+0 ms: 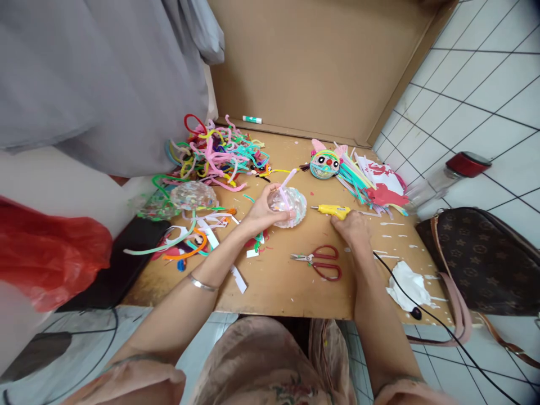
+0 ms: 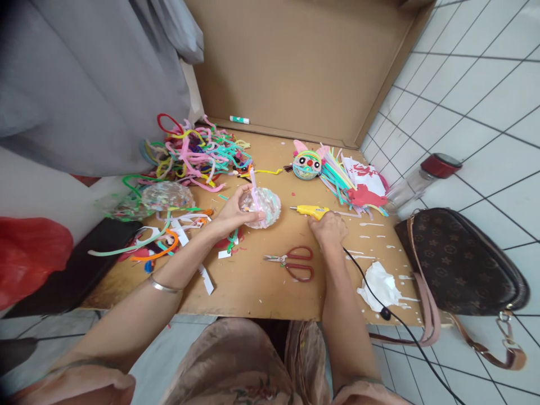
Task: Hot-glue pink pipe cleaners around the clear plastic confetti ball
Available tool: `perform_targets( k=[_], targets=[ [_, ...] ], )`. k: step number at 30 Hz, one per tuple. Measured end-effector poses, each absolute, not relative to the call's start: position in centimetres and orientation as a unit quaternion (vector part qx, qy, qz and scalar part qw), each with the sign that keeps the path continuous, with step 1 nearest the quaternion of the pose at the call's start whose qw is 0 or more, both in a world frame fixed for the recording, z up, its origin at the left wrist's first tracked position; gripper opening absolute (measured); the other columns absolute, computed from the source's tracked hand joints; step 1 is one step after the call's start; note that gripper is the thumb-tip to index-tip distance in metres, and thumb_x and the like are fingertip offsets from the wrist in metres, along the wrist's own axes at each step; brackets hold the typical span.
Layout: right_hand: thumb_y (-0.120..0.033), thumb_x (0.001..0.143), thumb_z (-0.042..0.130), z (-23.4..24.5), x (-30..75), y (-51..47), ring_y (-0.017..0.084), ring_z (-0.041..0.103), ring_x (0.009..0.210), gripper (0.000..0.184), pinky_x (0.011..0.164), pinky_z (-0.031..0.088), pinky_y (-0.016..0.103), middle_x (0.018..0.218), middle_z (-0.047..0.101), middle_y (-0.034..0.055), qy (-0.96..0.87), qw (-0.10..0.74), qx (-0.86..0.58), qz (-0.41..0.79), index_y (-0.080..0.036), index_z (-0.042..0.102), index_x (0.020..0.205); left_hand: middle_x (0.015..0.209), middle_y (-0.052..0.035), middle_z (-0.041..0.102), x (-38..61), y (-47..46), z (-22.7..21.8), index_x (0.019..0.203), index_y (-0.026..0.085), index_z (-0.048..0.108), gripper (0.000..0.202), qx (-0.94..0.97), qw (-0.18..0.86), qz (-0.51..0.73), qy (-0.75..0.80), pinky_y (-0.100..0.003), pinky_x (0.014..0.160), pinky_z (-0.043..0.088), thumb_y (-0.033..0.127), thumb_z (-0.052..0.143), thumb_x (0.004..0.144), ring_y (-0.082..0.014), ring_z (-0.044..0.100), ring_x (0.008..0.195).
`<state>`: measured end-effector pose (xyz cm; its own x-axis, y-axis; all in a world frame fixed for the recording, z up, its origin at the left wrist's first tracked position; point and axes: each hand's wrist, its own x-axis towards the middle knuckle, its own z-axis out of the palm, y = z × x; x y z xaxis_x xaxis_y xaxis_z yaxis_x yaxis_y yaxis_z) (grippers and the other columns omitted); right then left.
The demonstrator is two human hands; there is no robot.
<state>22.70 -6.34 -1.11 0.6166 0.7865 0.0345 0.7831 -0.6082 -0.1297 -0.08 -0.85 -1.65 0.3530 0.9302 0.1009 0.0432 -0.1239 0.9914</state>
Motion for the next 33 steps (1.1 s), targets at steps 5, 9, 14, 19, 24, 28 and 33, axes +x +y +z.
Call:
perform_targets(
  k=[5, 9, 14, 19, 24, 28, 33],
  targets=[
    [-0.047, 0.075, 0.058, 0.0, 22.7, -6.5, 0.036, 0.066, 0.097, 0.049, 0.076, 0.049, 0.039, 0.102, 0.071, 0.0216, -0.4, 0.177, -0.899, -0.002, -0.01, 0.068, 0.107, 0.126, -0.0102, 0.057, -0.2, -0.9, -1.6, 0.125, 0.017, 0.043, 0.083, 0.635, 0.532, 0.406, 0.385, -0.039, 0.104, 0.043, 0.036, 0.082, 0.054, -0.0264, 0.055, 0.12],
    [-0.048, 0.074, 0.057, 0.4, 22.2, -6.9, 0.03, 0.064, 0.087, 0.046, 0.073, 0.046, 0.037, 0.094, 0.07, 0.0153, -0.406, 0.312, -0.858, -0.041, -0.013, 0.065, 0.104, 0.123, -0.01, 0.058, -0.2, -0.9, -1.6, 0.125, 0.016, 0.044, 0.082, 0.64, 0.535, 0.409, 0.37, -0.04, 0.104, 0.043, 0.033, 0.081, 0.054, -0.0255, 0.057, 0.115],
    [-0.051, 0.07, 0.061, 0.1, 21.2, -7.2, 0.026, 0.058, 0.08, 0.031, 0.073, 0.044, 0.036, 0.081, 0.062, 0.0084, -0.486, 0.411, -0.754, -0.164, -0.022, 0.054, 0.078, 0.124, -0.0088, 0.057, 0.0, -1.0, -1.6, 0.126, 0.017, 0.043, 0.082, 0.645, 0.533, 0.394, 0.379, -0.039, 0.104, 0.044, 0.03, 0.079, 0.054, -0.0255, 0.056, 0.114],
    [-0.04, 0.072, 0.063, -0.2, 20.5, -7.6, 0.022, 0.053, 0.074, 0.025, 0.068, 0.041, 0.032, 0.073, 0.052, 0.0022, -0.544, 0.446, -0.671, -0.232, -0.024, 0.044, 0.073, 0.126, -0.0095, 0.056, 0.1, -1.5, -1.2, 0.125, 0.017, 0.044, 0.08, 0.657, 0.528, 0.389, 0.372, -0.037, 0.101, 0.045, 0.03, 0.079, 0.054, -0.0256, 0.056, 0.115],
    [-0.034, 0.076, 0.063, -0.1, 20.2, -8.1, 0.02, 0.052, 0.073, 0.022, 0.065, 0.038, 0.03, 0.074, 0.051, 0.0019, -0.565, 0.441, -0.644, -0.266, -0.024, 0.043, 0.074, 0.124, -0.0096, 0.057, 0.3, -2.0, -0.6, 0.125, 0.015, 0.044, 0.08, 0.666, 0.524, 0.374, 0.377, -0.035, 0.096, 0.048, 0.026, 0.078, 0.054, -0.0244, 0.058, 0.109],
    [-0.031, 0.077, 0.064, -0.1, 20.2, -8.2, 0.02, 0.052, 0.073, 0.021, 0.064, 0.038, 0.029, 0.075, 0.052, 0.0022, -0.577, 0.426, -0.639, -0.278, -0.023, 0.045, 0.076, 0.124, -0.0101, 0.058, 0.3, -2.1, -0.7, 0.126, 0.014, 0.043, 0.08, 0.666, 0.526, 0.372, 0.376, -0.036, 0.097, 0.048, 0.025, 0.077, 0.054, -0.0244, 0.059, 0.11],
    [-0.03, 0.078, 0.064, -0.3, 20.2, -8.2, 0.02, 0.052, 0.074, 0.021, 0.062, 0.038, 0.028, 0.075, 0.052, 0.0027, -0.576, 0.418, -0.64, -0.29, -0.023, 0.044, 0.074, 0.126, -0.0093, 0.059, 0.3, -2.1, -0.8, 0.125, 0.016, 0.044, 0.079, 0.67, 0.524, 0.373, 0.371, -0.035, 0.098, 0.048, 0.023, 0.077, 0.055, -0.0245, 0.059, 0.112]
  ],
)
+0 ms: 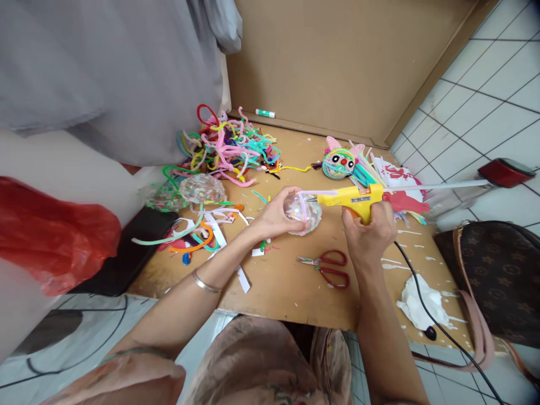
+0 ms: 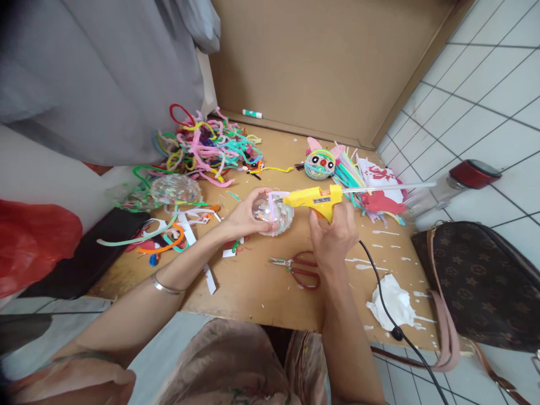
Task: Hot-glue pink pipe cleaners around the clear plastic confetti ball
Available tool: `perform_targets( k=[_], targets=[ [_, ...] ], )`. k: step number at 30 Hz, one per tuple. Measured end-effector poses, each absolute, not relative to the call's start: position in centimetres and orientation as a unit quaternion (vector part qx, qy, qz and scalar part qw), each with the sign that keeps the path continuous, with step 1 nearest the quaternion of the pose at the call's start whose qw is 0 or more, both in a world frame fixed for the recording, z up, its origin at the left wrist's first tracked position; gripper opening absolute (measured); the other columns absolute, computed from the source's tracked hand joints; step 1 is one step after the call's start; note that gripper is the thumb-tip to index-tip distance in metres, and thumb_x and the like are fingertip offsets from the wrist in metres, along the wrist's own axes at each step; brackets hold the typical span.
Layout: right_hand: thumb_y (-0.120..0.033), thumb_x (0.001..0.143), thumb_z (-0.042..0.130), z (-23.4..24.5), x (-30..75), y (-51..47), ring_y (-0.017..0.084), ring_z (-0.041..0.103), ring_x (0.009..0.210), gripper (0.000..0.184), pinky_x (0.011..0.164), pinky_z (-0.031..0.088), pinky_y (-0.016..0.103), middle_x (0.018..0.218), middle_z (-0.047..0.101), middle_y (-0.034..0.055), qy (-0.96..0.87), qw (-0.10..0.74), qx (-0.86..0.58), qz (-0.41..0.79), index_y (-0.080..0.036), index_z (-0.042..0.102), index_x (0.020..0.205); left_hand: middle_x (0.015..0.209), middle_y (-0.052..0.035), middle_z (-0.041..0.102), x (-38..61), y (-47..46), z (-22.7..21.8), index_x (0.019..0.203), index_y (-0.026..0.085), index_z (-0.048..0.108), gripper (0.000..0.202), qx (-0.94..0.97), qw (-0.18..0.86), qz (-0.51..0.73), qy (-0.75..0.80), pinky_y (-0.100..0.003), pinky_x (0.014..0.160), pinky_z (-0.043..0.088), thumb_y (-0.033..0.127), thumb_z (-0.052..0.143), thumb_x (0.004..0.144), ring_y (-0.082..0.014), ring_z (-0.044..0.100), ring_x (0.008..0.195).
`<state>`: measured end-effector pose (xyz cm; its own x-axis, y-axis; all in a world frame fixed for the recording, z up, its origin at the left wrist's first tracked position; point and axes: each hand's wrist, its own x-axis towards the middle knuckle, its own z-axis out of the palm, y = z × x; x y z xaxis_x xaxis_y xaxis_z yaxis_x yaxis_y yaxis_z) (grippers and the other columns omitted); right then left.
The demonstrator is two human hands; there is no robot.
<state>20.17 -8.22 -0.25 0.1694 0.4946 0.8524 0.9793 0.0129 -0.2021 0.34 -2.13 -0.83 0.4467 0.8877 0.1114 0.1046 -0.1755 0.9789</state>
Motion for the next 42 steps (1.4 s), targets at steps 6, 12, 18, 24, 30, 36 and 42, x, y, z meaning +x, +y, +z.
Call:
perform_targets(
  k=[6, 12, 18, 24, 30, 36, 42],
  targets=[
    [-0.031, 0.08, 0.062, -0.4, 20.2, -8.3, 0.021, 0.054, 0.076, 0.019, 0.062, 0.038, 0.028, 0.077, 0.053, 0.0029, -0.588, 0.41, -0.638, -0.281, -0.023, 0.046, 0.077, 0.126, -0.01, 0.058, 0.2, -2.3, -0.5, 0.125, 0.015, 0.044, 0.078, 0.672, 0.525, 0.368, 0.371, -0.035, 0.096, 0.048, 0.024, 0.077, 0.055, -0.0246, 0.059, 0.112],
    [-0.029, 0.079, 0.063, -0.3, 20.1, -8.3, 0.02, 0.054, 0.074, 0.019, 0.063, 0.038, 0.028, 0.076, 0.053, 0.002, -0.589, 0.417, -0.632, -0.282, -0.023, 0.045, 0.076, 0.122, -0.0088, 0.059, 0.2, -2.2, -0.6, 0.125, 0.016, 0.044, 0.078, 0.676, 0.516, 0.371, 0.372, -0.035, 0.096, 0.048, 0.023, 0.078, 0.056, -0.0242, 0.059, 0.112],
    [-0.028, 0.079, 0.062, -0.1, 20.0, -8.4, 0.02, 0.053, 0.073, 0.018, 0.062, 0.038, 0.028, 0.075, 0.053, 0.0016, -0.591, 0.417, -0.631, -0.281, -0.023, 0.045, 0.076, 0.119, -0.0077, 0.06, 0.3, -2.1, -0.8, 0.125, 0.016, 0.044, 0.078, 0.676, 0.516, 0.374, 0.372, -0.036, 0.094, 0.048, 0.024, 0.077, 0.055, -0.0236, 0.06, 0.108],
    [-0.029, 0.079, 0.063, -0.2, 20.1, -8.3, 0.019, 0.052, 0.071, 0.021, 0.062, 0.037, 0.028, 0.074, 0.051, 0.0008, -0.59, 0.411, -0.635, -0.284, -0.023, 0.044, 0.074, 0.118, -0.0074, 0.061, 0.2, -1.9, -1.1, 0.125, 0.017, 0.044, 0.079, 0.681, 0.506, 0.374, 0.374, -0.036, 0.094, 0.049, 0.025, 0.078, 0.055, -0.0239, 0.06, 0.107],
    [-0.029, 0.08, 0.062, -0.2, 20.1, -8.4, 0.02, 0.052, 0.073, 0.02, 0.062, 0.038, 0.028, 0.075, 0.051, 0.0017, -0.591, 0.413, -0.633, -0.28, -0.023, 0.044, 0.074, 0.118, -0.0081, 0.061, 0.3, -2.0, -1.0, 0.126, 0.017, 0.044, 0.079, 0.677, 0.514, 0.373, 0.371, -0.036, 0.094, 0.049, 0.024, 0.078, 0.055, -0.0243, 0.06, 0.109],
    [-0.029, 0.081, 0.06, -0.2, 20.1, -8.4, 0.02, 0.053, 0.075, 0.016, 0.064, 0.039, 0.029, 0.076, 0.051, 0.0026, -0.594, 0.407, -0.645, -0.255, -0.023, 0.047, 0.075, 0.118, -0.0071, 0.06, 0.3, -2.0, -1.1, 0.126, 0.017, 0.044, 0.079, 0.681, 0.505, 0.375, 0.374, -0.036, 0.096, 0.048, 0.025, 0.079, 0.055, -0.023, 0.06, 0.108],
    [-0.028, 0.081, 0.06, -0.2, 20.2, -8.4, 0.02, 0.053, 0.075, 0.014, 0.064, 0.039, 0.03, 0.076, 0.052, 0.0028, -0.596, 0.406, -0.644, -0.254, -0.022, 0.047, 0.077, 0.121, -0.0082, 0.06, 0.3, -1.8, -1.5, 0.127, 0.017, 0.044, 0.08, 0.683, 0.509, 0.38, 0.361, -0.037, 0.097, 0.049, 0.025, 0.079, 0.056, -0.0249, 0.06, 0.111]
  ],
)
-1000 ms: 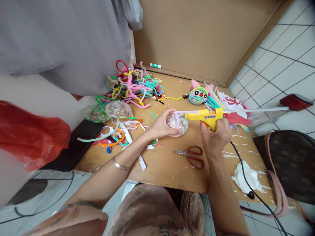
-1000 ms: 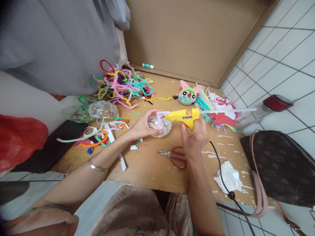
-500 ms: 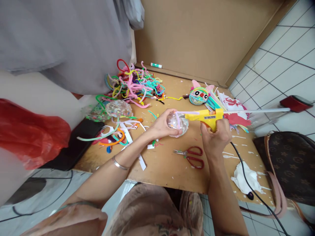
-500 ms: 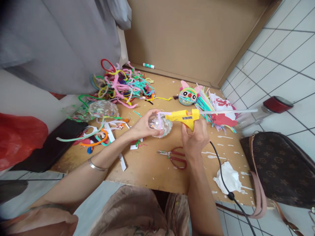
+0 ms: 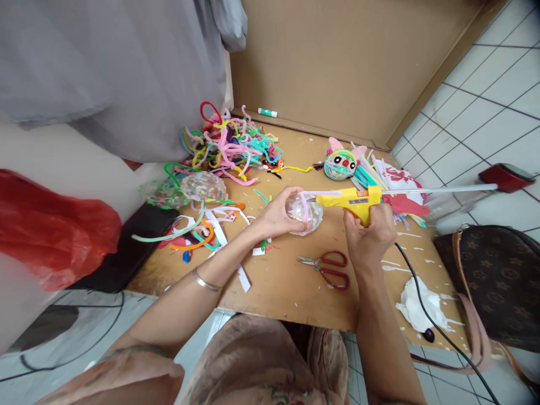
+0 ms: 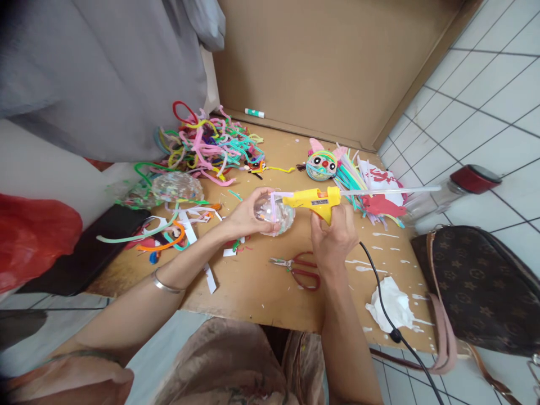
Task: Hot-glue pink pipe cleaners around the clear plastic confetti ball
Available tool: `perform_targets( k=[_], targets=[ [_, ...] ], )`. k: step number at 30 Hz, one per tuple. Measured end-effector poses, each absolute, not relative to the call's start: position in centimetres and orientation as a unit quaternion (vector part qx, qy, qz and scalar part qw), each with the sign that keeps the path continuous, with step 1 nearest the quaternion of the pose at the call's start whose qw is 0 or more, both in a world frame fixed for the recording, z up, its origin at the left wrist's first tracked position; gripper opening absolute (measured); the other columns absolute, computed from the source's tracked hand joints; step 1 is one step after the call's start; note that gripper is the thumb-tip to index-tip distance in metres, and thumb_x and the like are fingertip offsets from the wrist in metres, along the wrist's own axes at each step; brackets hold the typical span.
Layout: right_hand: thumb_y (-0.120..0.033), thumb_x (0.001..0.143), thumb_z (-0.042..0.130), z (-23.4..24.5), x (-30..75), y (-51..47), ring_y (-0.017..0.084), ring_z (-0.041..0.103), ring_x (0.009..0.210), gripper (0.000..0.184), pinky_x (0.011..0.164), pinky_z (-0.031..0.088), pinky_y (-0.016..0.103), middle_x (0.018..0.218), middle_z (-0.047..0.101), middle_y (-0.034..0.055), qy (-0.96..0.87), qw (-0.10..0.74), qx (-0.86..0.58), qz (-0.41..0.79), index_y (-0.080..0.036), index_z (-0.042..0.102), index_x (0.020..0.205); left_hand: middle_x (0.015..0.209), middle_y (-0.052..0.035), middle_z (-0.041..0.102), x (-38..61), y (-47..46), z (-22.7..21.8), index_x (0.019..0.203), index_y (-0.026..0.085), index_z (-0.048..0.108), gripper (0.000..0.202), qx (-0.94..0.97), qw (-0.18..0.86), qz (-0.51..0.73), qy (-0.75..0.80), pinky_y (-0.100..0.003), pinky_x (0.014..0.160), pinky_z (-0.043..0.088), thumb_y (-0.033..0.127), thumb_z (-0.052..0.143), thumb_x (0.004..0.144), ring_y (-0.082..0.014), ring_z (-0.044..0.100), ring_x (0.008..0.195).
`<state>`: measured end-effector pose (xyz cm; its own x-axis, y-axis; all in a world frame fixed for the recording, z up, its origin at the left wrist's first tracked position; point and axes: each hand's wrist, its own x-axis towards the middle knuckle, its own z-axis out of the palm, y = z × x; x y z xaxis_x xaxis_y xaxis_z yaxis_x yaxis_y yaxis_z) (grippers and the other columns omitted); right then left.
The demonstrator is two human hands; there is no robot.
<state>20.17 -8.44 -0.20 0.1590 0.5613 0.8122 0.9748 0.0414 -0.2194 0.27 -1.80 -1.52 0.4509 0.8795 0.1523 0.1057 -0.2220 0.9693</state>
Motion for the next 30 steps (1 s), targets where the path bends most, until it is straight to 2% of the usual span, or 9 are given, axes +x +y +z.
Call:
perform_targets(
  k=[11, 30],
  targets=[
    [-0.029, 0.079, 0.06, 0.01, 20.06, -8.41, 0.019, 0.05, 0.07, 0.021, 0.063, 0.037, 0.029, 0.072, 0.048, 0.001, -0.588, 0.432, -0.635, -0.257, -0.024, 0.041, 0.071, 0.124, -0.0092, 0.058, 0.23, -1.82, -1.39, 0.127, 0.017, 0.044, 0.08, 0.682, 0.506, 0.377, 0.369, -0.037, 0.096, 0.048, 0.025, 0.079, 0.055, -0.0246, 0.059, 0.112],
    [-0.03, 0.081, 0.059, -0.09, 19.91, -8.46, 0.02, 0.052, 0.072, 0.02, 0.063, 0.039, 0.029, 0.074, 0.05, 0.0022, -0.588, 0.419, -0.642, -0.257, -0.024, 0.042, 0.072, 0.123, -0.0091, 0.058, 0.26, -1.78, -1.48, 0.128, 0.017, 0.044, 0.081, 0.694, 0.495, 0.371, 0.369, -0.037, 0.096, 0.047, 0.027, 0.079, 0.056, -0.0246, 0.059, 0.11]
  ],
)
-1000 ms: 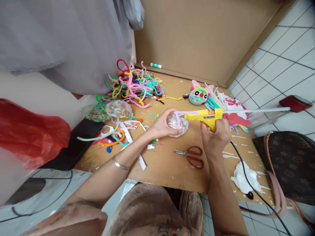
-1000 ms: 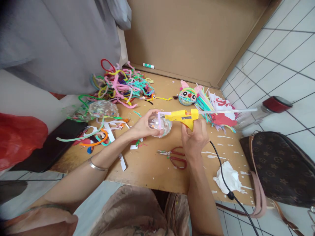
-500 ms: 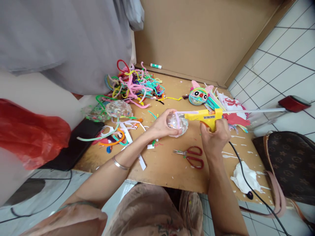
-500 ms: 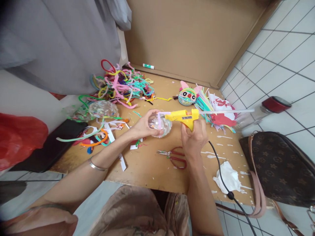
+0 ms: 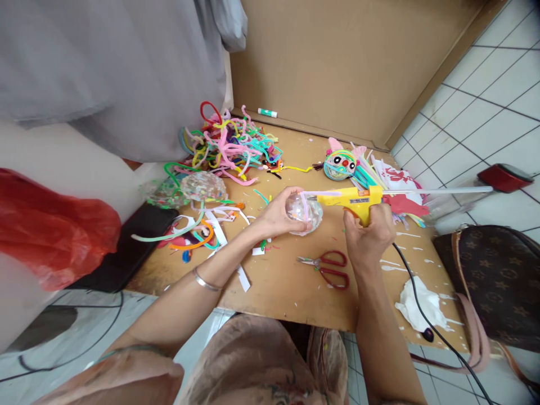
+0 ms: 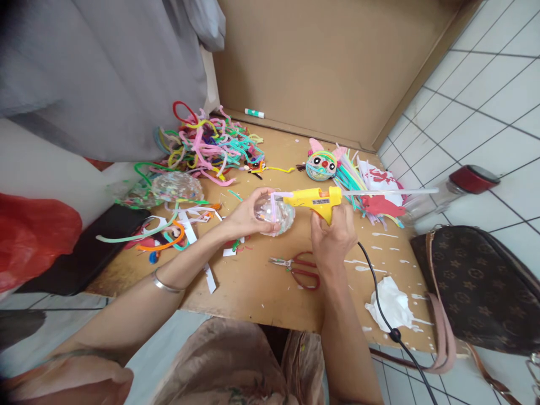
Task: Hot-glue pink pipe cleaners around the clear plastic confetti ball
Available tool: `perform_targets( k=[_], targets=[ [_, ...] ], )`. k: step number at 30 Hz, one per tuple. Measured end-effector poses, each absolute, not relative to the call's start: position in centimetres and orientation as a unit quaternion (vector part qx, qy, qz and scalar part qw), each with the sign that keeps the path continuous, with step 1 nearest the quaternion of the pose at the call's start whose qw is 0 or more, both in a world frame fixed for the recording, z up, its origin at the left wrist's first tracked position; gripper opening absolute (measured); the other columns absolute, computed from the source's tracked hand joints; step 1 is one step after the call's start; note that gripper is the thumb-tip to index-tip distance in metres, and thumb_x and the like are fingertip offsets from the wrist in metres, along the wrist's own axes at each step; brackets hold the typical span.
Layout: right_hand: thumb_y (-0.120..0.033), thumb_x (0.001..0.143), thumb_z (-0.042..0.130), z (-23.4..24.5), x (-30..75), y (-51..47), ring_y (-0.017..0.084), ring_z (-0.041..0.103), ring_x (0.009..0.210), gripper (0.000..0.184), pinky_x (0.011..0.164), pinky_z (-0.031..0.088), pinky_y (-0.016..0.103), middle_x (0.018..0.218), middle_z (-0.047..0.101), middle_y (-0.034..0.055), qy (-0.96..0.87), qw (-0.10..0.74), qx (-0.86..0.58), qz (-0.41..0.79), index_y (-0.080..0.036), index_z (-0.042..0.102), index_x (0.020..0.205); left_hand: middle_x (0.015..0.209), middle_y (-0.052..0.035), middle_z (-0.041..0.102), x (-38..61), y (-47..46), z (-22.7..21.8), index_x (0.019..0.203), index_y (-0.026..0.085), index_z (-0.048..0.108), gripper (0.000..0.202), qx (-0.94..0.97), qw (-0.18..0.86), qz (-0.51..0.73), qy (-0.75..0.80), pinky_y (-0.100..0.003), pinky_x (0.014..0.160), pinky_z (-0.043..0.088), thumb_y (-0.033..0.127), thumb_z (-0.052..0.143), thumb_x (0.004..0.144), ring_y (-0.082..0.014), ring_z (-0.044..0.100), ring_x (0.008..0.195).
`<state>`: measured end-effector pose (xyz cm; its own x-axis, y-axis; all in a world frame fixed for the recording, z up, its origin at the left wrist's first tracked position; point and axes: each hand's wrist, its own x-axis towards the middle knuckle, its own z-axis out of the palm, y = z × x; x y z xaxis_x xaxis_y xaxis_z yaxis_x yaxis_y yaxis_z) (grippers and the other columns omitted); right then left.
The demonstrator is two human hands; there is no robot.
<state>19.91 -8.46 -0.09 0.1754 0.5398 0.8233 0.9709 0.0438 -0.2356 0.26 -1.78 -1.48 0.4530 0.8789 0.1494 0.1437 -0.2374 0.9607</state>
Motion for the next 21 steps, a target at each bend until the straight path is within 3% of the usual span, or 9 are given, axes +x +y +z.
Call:
perform_targets(
  k=[11, 21],
  targets=[
    [-0.028, 0.08, 0.058, -0.01, 19.92, -8.55, 0.02, 0.051, 0.072, 0.019, 0.062, 0.037, 0.029, 0.073, 0.049, 0.0016, -0.593, 0.41, -0.643, -0.257, -0.024, 0.042, 0.072, 0.121, -0.0086, 0.059, 0.27, -1.86, -1.29, 0.126, 0.016, 0.044, 0.079, 0.678, 0.509, 0.38, 0.37, -0.035, 0.096, 0.047, 0.025, 0.077, 0.054, -0.024, 0.059, 0.11],
    [-0.031, 0.076, 0.062, -0.1, 20.32, -7.95, 0.017, 0.047, 0.067, 0.031, 0.063, 0.038, 0.028, 0.07, 0.045, -0.0017, -0.577, 0.45, -0.638, -0.237, -0.026, 0.032, 0.069, 0.121, -0.0081, 0.058, 0.11, -1.8, -1.12, 0.127, 0.018, 0.044, 0.081, 0.685, 0.497, 0.379, 0.373, -0.035, 0.094, 0.048, 0.028, 0.079, 0.055, -0.0237, 0.059, 0.108]
  ],
)
